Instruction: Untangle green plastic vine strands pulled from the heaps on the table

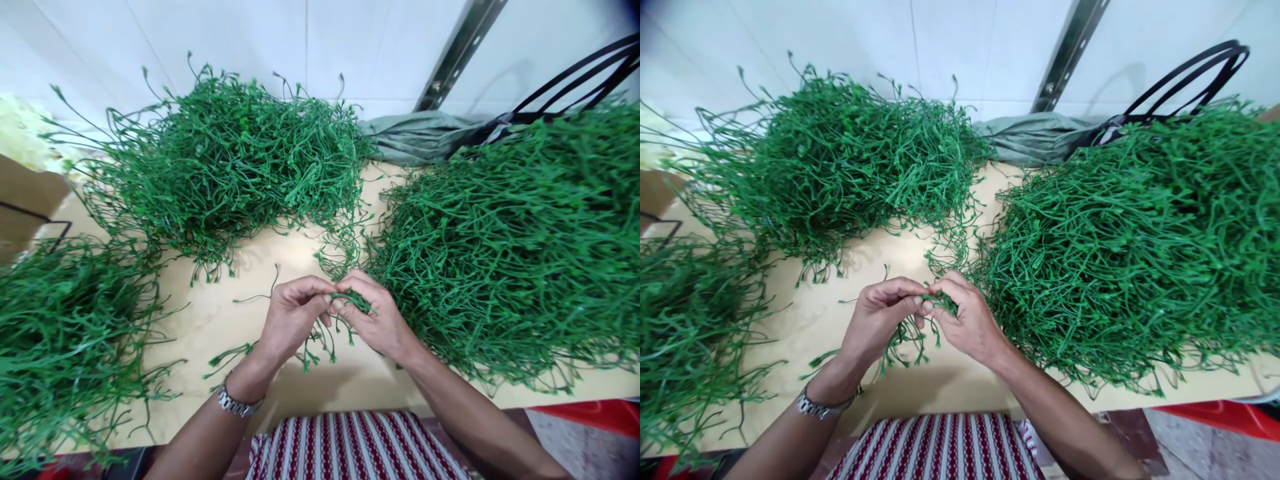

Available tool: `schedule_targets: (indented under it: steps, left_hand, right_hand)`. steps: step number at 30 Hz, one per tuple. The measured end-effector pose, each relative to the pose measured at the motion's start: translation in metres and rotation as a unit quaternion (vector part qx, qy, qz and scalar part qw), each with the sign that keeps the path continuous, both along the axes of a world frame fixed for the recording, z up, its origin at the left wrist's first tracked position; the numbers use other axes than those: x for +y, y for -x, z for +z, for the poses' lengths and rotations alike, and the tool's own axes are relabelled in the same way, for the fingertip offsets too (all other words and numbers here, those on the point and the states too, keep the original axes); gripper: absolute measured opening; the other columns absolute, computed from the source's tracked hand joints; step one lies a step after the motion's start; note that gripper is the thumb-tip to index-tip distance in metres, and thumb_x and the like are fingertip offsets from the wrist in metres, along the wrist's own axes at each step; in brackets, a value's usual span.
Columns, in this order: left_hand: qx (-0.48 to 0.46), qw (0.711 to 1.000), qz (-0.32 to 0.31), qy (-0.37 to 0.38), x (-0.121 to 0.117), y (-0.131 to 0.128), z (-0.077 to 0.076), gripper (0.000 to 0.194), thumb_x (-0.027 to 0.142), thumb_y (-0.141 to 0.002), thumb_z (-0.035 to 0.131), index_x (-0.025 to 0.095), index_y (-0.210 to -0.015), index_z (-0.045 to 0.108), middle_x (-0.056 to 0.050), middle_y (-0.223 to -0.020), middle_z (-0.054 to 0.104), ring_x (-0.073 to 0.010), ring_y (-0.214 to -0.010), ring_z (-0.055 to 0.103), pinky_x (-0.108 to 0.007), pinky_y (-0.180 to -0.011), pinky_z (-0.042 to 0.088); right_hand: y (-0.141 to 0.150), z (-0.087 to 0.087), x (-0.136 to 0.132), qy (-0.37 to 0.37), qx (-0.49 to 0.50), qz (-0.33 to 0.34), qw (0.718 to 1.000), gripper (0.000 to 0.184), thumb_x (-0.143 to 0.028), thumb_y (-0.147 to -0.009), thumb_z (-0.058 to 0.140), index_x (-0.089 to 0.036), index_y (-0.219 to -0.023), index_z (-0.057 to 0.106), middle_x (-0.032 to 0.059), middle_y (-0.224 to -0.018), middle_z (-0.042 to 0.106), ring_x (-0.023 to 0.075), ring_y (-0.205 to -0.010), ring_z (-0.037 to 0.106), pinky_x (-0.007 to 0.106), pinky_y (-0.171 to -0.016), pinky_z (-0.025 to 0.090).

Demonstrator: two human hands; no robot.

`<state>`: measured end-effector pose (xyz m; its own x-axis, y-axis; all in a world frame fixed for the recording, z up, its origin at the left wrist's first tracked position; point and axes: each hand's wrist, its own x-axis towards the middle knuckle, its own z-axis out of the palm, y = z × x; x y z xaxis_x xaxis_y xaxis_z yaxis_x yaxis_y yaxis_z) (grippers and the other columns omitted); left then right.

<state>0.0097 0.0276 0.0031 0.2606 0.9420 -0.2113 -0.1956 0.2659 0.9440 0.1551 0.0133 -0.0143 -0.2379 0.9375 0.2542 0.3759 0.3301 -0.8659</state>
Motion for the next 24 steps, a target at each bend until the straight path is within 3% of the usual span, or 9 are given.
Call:
schedule_targets:
  steps: [4,8,11,13,17,19,20,24]
  left_hand:
    - [0.082,0.993,0.006,-0.090,-0.005,-0.003,-0.002,0.010,0.015,-0.071,0.056,0.013,-0.077,0.063,0.003,-0.054,0.053,-0.0067,-0.044,0.043,-0.017,-0.041,0.037]
    - [0.223,0.953,-0.037,-0.199,-0.004,0.003,0.003,0.013,0.014,-0.076,0.049,0.014,-0.084,0.060,0.005,-0.055,0.047,-0.0060,-0.048,0.038,-0.017,-0.047,0.032]
    - [0.338,0.902,-0.136,-0.230,0.000,0.012,0.010,0.017,0.014,-0.079,0.044,0.015,-0.082,0.060,0.004,-0.057,0.048,-0.0076,-0.052,0.040,-0.019,-0.051,0.031]
    - [0.388,0.869,-0.196,-0.238,0.002,0.016,0.013,0.019,0.015,-0.079,0.042,0.015,-0.069,0.058,0.005,-0.052,0.040,-0.0077,-0.050,0.036,-0.020,-0.050,0.027]
    - [0.430,0.832,-0.221,-0.272,0.001,0.016,0.011,0.026,0.009,-0.074,0.042,0.014,-0.049,0.044,0.006,-0.047,0.024,-0.0066,-0.046,0.023,-0.022,-0.047,0.019]
    - [0.407,0.846,-0.219,-0.266,0.000,0.015,0.007,0.027,0.009,-0.073,0.043,0.014,-0.046,0.042,0.006,-0.047,0.021,-0.0064,-0.046,0.020,-0.022,-0.047,0.017]
    - [0.369,0.867,-0.227,-0.246,-0.001,0.015,0.005,0.027,0.011,-0.074,0.043,0.013,-0.047,0.044,0.006,-0.047,0.022,-0.0064,-0.046,0.021,-0.022,-0.046,0.017]
    - [0.129,0.957,-0.236,-0.111,0.001,0.017,0.004,0.025,0.029,-0.076,0.054,0.011,-0.060,0.060,0.003,-0.049,0.038,-0.0072,-0.048,0.029,-0.021,-0.045,0.023]
  right_hand:
    - [0.000,0.002,-0.001,-0.019,-0.014,-0.016,1.000,0.007,-0.016,-0.083,0.049,-0.017,-0.078,0.053,0.0035,-0.082,0.048,0.0150,-0.079,0.049,0.027,-0.070,0.040]
    - [-0.001,0.007,-0.003,-0.030,-0.038,0.012,0.999,0.009,-0.013,-0.084,0.044,-0.018,-0.081,0.051,0.0063,-0.089,0.053,0.0181,-0.092,0.050,0.031,-0.081,0.039]
    - [-0.002,0.009,-0.005,-0.037,-0.099,0.030,0.994,0.014,-0.005,-0.077,0.042,-0.018,-0.076,0.047,0.0018,-0.071,0.051,0.0158,-0.075,0.050,0.027,-0.069,0.039]
    - [-0.003,0.009,-0.008,-0.048,-0.147,0.046,0.987,0.020,0.000,-0.068,0.039,-0.018,-0.074,0.045,-0.0003,-0.066,0.046,0.0133,-0.062,0.044,0.023,-0.058,0.034]
    - [-0.009,0.012,-0.011,-0.097,-0.271,0.082,0.954,0.026,0.002,-0.056,0.037,-0.018,-0.071,0.045,0.0002,-0.065,0.045,0.0127,-0.059,0.039,0.023,-0.052,0.025]
    - [-0.013,0.015,-0.011,-0.105,-0.305,0.104,0.941,0.024,0.002,-0.056,0.038,-0.018,-0.068,0.045,-0.0007,-0.062,0.044,0.0118,-0.055,0.036,0.024,-0.050,0.020]
    - [-0.014,0.017,-0.011,-0.102,-0.295,0.118,0.942,0.022,0.001,-0.058,0.038,-0.018,-0.067,0.044,-0.0013,-0.061,0.042,0.0113,-0.054,0.034,0.024,-0.049,0.019]
    - [-0.016,0.021,-0.008,-0.058,-0.096,0.150,0.982,0.014,-0.006,-0.074,0.042,-0.017,-0.066,0.046,-0.0029,-0.059,0.041,0.0091,-0.053,0.036,0.022,-0.050,0.026]
